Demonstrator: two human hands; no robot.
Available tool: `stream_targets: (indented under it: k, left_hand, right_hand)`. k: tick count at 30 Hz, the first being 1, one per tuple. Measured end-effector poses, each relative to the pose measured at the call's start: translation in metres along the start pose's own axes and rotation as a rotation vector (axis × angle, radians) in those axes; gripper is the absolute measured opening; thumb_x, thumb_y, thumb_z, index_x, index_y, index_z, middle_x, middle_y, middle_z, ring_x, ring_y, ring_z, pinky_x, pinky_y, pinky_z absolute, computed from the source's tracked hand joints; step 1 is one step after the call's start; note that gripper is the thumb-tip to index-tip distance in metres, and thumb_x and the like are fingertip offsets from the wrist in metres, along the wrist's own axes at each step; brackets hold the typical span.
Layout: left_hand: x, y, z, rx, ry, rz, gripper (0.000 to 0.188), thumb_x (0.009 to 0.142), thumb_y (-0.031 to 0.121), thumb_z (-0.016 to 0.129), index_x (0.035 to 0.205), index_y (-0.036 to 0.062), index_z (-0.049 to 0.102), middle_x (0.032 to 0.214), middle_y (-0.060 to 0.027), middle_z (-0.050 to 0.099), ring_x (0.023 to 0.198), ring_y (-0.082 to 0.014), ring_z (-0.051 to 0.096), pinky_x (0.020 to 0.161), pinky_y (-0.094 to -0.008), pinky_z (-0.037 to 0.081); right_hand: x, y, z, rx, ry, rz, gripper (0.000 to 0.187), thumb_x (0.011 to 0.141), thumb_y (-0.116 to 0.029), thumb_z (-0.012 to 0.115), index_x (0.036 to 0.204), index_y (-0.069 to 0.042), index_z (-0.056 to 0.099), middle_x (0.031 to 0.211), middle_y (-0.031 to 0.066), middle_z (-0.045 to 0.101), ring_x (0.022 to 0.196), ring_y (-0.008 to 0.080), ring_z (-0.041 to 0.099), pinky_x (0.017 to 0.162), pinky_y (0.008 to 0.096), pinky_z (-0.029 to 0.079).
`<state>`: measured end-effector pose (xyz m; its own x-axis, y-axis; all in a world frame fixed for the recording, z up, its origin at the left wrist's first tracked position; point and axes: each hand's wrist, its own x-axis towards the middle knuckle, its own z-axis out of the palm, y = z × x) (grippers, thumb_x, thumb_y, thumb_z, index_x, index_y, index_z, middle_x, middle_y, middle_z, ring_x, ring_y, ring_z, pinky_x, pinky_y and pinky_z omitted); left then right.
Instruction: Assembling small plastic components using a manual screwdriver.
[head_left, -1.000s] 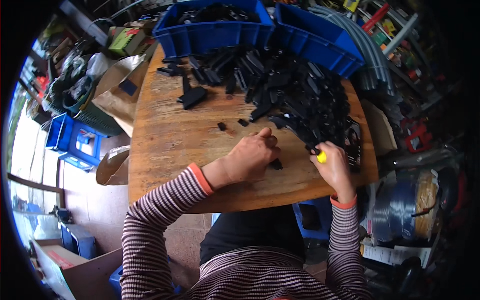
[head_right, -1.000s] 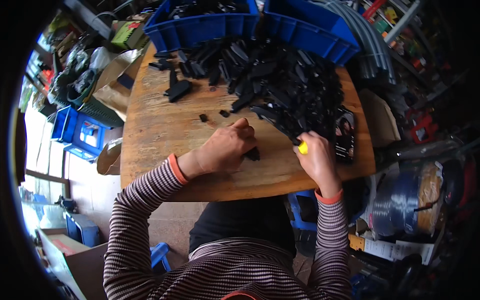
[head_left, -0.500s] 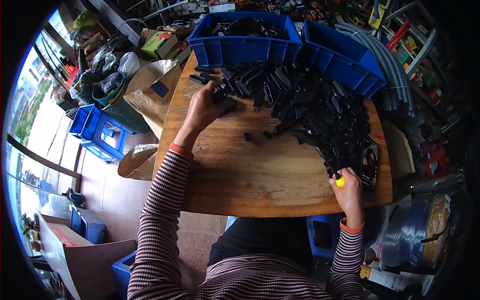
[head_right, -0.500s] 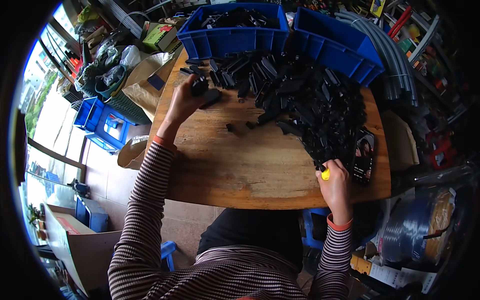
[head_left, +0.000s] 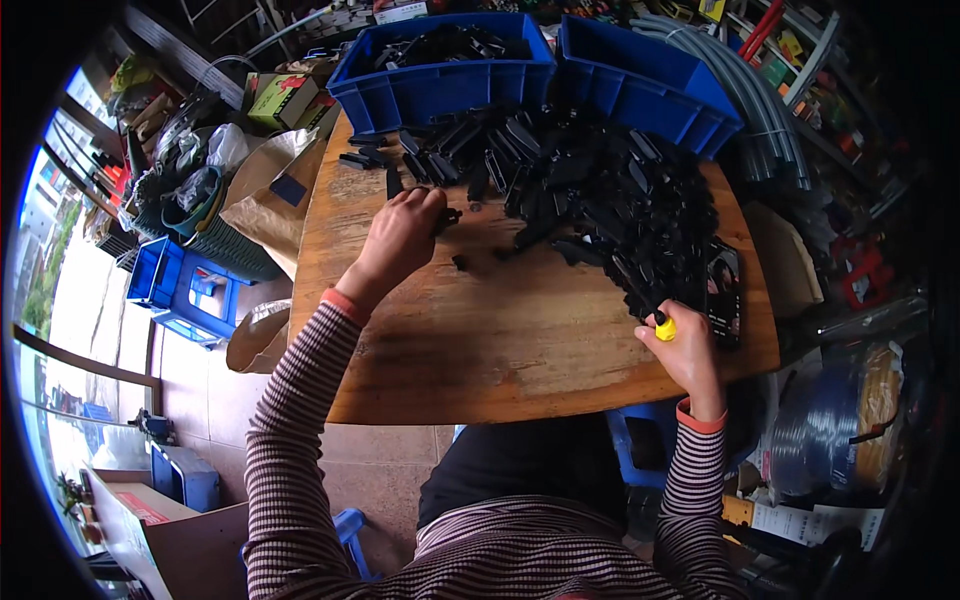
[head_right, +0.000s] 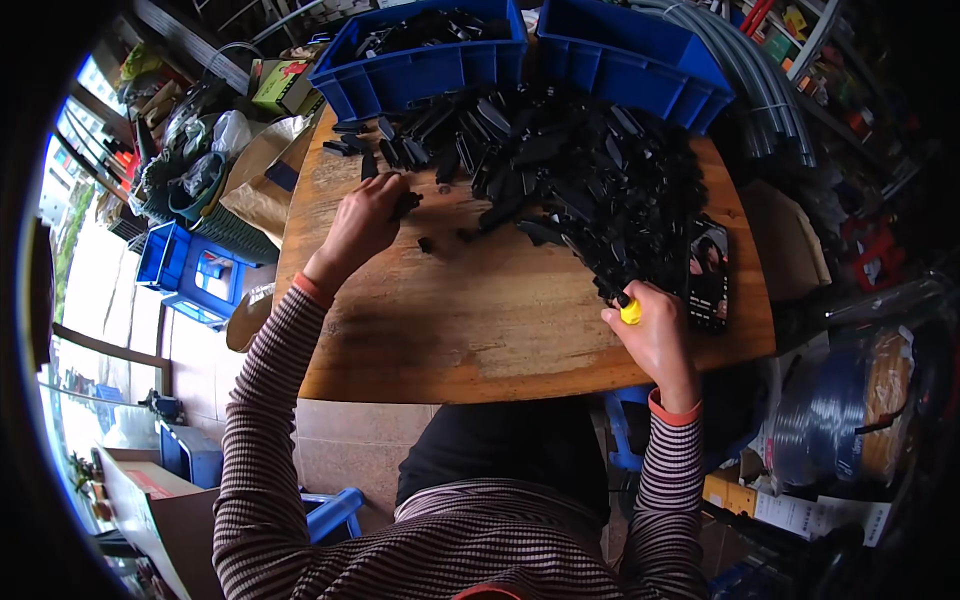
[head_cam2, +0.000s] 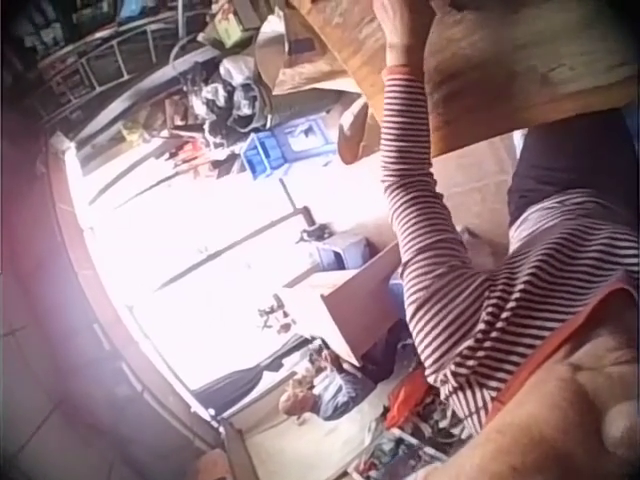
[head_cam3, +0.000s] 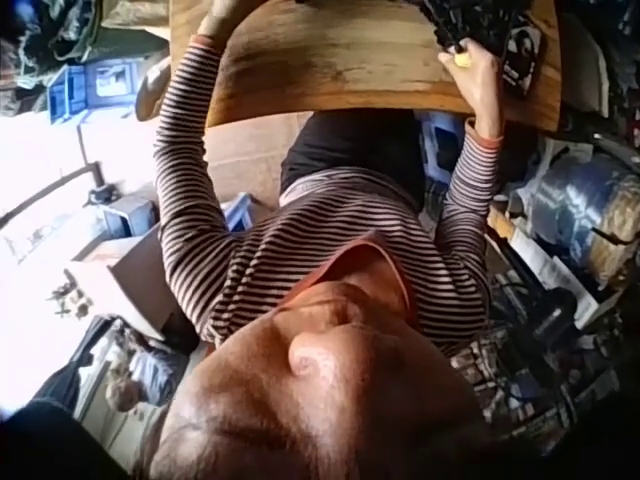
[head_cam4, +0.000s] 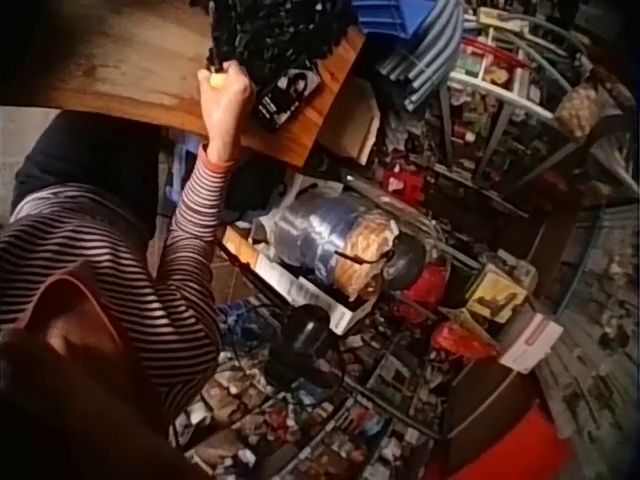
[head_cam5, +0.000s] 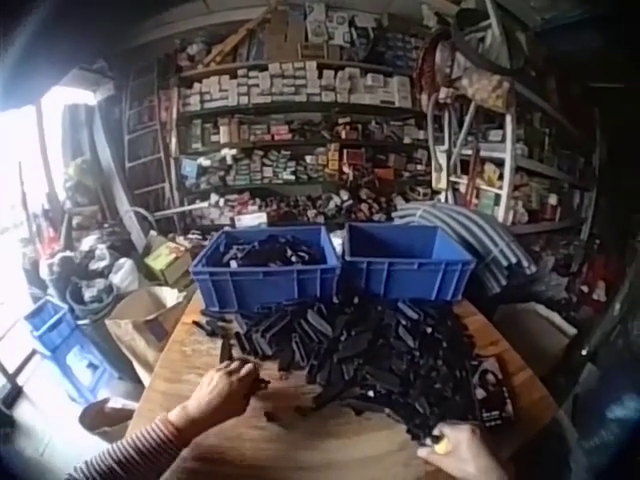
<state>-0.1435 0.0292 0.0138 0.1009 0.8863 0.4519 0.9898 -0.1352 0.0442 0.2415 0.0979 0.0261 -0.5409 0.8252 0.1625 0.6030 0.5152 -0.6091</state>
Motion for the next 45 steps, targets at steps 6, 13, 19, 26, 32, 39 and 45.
stream_targets:
  k: [6,13,19,26,32,39,45]
  left_hand:
    - [0.017,0.092,-0.016,-0.915,-0.365,-0.074,0.041,0.071,0.015,0.079,0.103,0.0004,0.057,0.081,-0.015,0.068,0.071,-0.0309,0.066,0.064,-0.0337,0.053]
    - [0.025,0.123,-0.005,-0.567,-0.342,-0.048,0.04,0.073,0.011,0.075,0.109,0.003,0.06,0.082,-0.0119,0.067,0.074,-0.0293,0.064,0.068,-0.0346,0.052]
    - [0.042,0.104,-0.014,-0.457,-0.118,0.578,0.034,0.076,0.005,0.067,0.109,0.0086,0.063,0.089,-0.007,0.066,0.088,-0.0246,0.061,0.083,-0.0362,0.047]
    - [0.032,0.105,-0.009,-0.451,-0.411,0.674,0.024,0.079,0.009,0.066,0.102,0.0134,0.065,0.089,-0.0023,0.064,0.094,-0.0198,0.058,0.089,-0.0361,0.041]
    - [-0.002,0.124,-0.004,-0.272,-0.318,0.28,0.026,0.076,0.018,0.072,0.099,0.01,0.063,0.087,-0.0067,0.065,0.088,-0.0237,0.061,0.084,-0.037,0.045]
    - [-0.014,0.158,-0.018,-0.5,-0.402,-0.198,0.034,0.072,0.019,0.076,0.099,0.0047,0.061,0.085,-0.0135,0.064,0.081,-0.0303,0.063,0.081,-0.038,0.049]
    - [-0.026,0.132,-0.018,-0.597,-0.203,0.044,0.036,0.071,0.014,0.074,0.103,0.0042,0.06,0.086,-0.0129,0.064,0.086,-0.0295,0.062,0.084,-0.0377,0.048]
  right_hand:
    - [0.006,-0.006,-0.003,0.121,-0.15,0.047,0.023,0.072,-0.003,0.077,0.076,0.0,0.055,0.071,0.0044,0.061,0.066,0.0097,0.056,0.063,0.0264,0.047]
    - [0.006,0.001,-0.004,0.305,-0.171,0.001,0.02,0.074,-0.004,0.075,0.08,0.001,0.057,0.071,0.0074,0.062,0.064,0.0126,0.058,0.061,0.0273,0.047]
    - [0.002,0.0,-0.01,0.238,-0.105,0.068,0.016,0.076,-0.003,0.073,0.081,0.0,0.059,0.071,0.0061,0.061,0.065,0.0091,0.056,0.063,0.0244,0.046]
    - [-0.009,-0.005,-0.002,0.147,0.035,-0.038,0.013,0.077,0.001,0.07,0.084,0.001,0.059,0.077,0.0065,0.063,0.069,0.0136,0.059,0.066,0.0265,0.047]
    - [-0.007,-0.01,-0.002,0.151,0.052,-0.065,0.018,0.075,-0.001,0.071,0.089,0.002,0.058,0.084,0.0151,0.066,0.075,0.0288,0.066,0.067,0.0323,0.051]
    - [0.006,-0.028,0.01,0.079,0.064,-0.158,0.018,0.076,0.0,0.07,0.089,0.001,0.058,0.086,0.0172,0.065,0.076,0.0328,0.065,0.065,0.0343,0.05]
    - [0.019,-0.042,0.023,0.036,-0.006,-0.237,0.018,0.076,0.001,0.069,0.089,0.001,0.058,0.083,0.0173,0.064,0.075,0.0356,0.064,0.062,0.0382,0.049]
